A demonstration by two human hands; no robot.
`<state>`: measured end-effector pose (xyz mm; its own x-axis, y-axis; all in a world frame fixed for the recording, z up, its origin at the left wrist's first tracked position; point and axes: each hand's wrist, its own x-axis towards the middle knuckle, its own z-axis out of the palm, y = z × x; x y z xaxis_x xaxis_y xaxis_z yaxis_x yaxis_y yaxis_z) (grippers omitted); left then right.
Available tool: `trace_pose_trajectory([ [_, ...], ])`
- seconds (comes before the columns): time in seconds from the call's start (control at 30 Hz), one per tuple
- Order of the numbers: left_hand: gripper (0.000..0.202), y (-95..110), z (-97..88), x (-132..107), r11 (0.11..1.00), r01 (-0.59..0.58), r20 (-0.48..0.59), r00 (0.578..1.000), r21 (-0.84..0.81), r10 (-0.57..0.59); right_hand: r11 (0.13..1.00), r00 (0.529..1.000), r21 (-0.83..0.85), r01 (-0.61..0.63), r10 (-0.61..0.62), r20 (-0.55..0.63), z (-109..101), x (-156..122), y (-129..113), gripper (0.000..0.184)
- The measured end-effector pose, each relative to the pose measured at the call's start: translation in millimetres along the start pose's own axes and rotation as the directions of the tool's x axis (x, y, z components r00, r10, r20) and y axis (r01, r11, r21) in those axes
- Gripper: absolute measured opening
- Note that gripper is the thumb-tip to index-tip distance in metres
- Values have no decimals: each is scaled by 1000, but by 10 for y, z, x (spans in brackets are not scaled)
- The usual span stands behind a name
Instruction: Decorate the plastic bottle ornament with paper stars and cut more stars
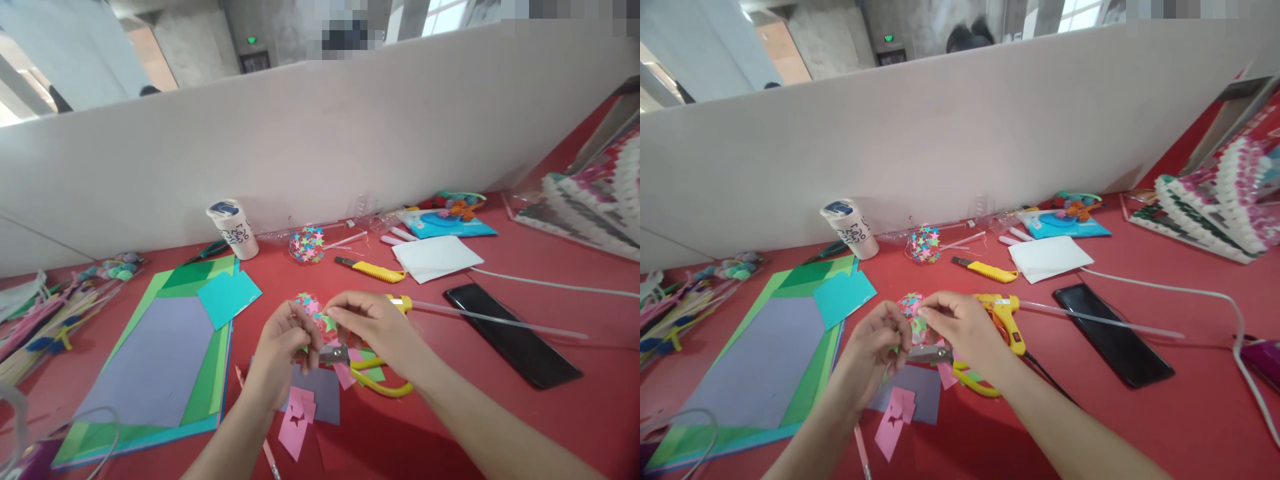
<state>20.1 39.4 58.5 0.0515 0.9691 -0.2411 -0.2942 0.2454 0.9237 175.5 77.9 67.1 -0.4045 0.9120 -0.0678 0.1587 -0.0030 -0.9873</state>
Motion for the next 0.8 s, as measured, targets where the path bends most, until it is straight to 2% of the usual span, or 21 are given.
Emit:
trace_pose_trajectory([
  [0.1,8,-24,79,7,988,81,36,996,131,-86,996,997,-59,67,-69,-36,24,-11,22,15],
  [0.23,18,-38,116,40,954,9,-35,999,300,2,976,985,-154,154,-164,-55,64,-16,24,16],
  [0.4,13,0,19,42,946,-34,-35,998,322,47,932,985,-336,138,-163,-49,-20,-2,-20,16],
  [0.5,14,63,-66,7,953,-65,-30,997,295,77,834,986,-551,43,-124,-112,-236,11,39,18],
  [0.6,13,151,-131,-34,957,-85,-25,995,276,95,658,965,-726,-201,5,-263,-521,9,238,24],
  [0.7,13,209,-151,-65,960,-119,-24,991,254,129,509,912,-762,-401,149,-381,-768,-7,503,20],
  [0.8,13,181,-126,-86,957,-136,-1,990,254,141,472,896,-762,-442,269,-353,-924,-19,698,26],
])
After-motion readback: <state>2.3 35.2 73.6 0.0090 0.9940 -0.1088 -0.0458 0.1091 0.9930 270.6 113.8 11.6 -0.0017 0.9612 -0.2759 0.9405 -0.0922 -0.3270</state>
